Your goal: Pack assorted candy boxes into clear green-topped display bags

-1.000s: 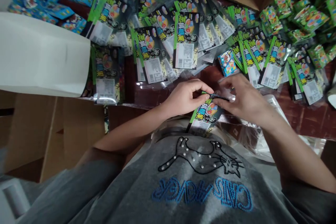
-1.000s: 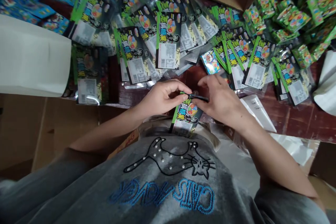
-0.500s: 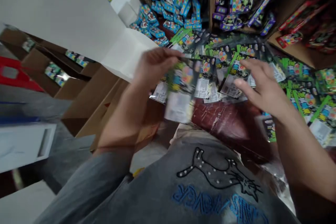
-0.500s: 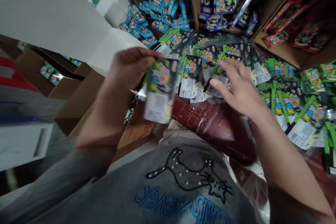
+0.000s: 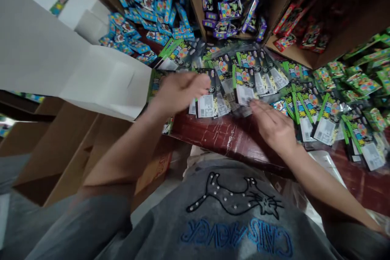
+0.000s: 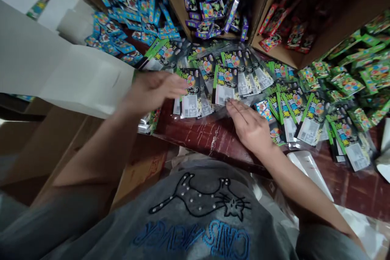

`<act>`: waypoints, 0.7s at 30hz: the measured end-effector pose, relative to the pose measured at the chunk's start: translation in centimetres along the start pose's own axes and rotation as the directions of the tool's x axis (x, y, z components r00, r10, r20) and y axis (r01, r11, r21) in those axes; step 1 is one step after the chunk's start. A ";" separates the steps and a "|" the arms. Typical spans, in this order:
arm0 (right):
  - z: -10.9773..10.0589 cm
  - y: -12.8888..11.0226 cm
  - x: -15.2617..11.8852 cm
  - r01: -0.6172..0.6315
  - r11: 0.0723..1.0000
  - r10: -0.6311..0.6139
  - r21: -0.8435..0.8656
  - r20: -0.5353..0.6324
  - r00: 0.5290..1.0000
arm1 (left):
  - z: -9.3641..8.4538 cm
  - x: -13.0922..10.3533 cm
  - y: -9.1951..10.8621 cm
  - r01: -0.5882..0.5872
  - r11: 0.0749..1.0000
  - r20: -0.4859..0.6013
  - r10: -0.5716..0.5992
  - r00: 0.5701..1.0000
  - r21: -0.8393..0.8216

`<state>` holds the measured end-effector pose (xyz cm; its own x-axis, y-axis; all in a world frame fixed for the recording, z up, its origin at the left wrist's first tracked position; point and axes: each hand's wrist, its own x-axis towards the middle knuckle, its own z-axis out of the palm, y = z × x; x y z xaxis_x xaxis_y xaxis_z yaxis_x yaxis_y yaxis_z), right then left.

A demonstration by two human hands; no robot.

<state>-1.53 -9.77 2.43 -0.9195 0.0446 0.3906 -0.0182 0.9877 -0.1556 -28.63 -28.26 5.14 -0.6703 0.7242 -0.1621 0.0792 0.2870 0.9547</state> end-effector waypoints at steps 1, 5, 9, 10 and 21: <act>-1.0 -0.8 -0.4 0.033 0.999 -0.030 0.026 -0.093 0.995 | 2.6 -0.2 0.2 0.114 0.989 0.134 -0.101 0.986 -0.096; -4.1 -3.5 -1.3 0.174 0.964 -0.186 0.201 0.043 0.982 | 10.2 -0.9 -0.4 0.186 0.908 0.268 -0.085 0.960 -0.375; -5.2 -2.2 -1.0 -0.152 0.974 0.149 0.170 0.031 0.988 | 12.9 -3.3 -0.7 -0.066 0.979 0.481 0.153 0.863 -0.192; -5.3 -1.5 -1.0 -0.225 0.964 0.226 0.140 0.010 0.974 | 13.1 -4.0 -0.7 -0.117 0.986 0.534 0.163 0.829 -0.119; -6.3 1.0 -2.0 -0.359 0.872 0.356 0.332 0.070 0.932 | 13.4 -5.8 2.0 -0.347 0.916 0.651 0.139 0.746 0.203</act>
<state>2.77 -7.94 7.25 -0.8908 0.3828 0.2447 0.1833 0.7957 -0.5773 -14.70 -23.50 4.65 -0.0091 0.9885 -0.1507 0.4547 0.1383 0.8798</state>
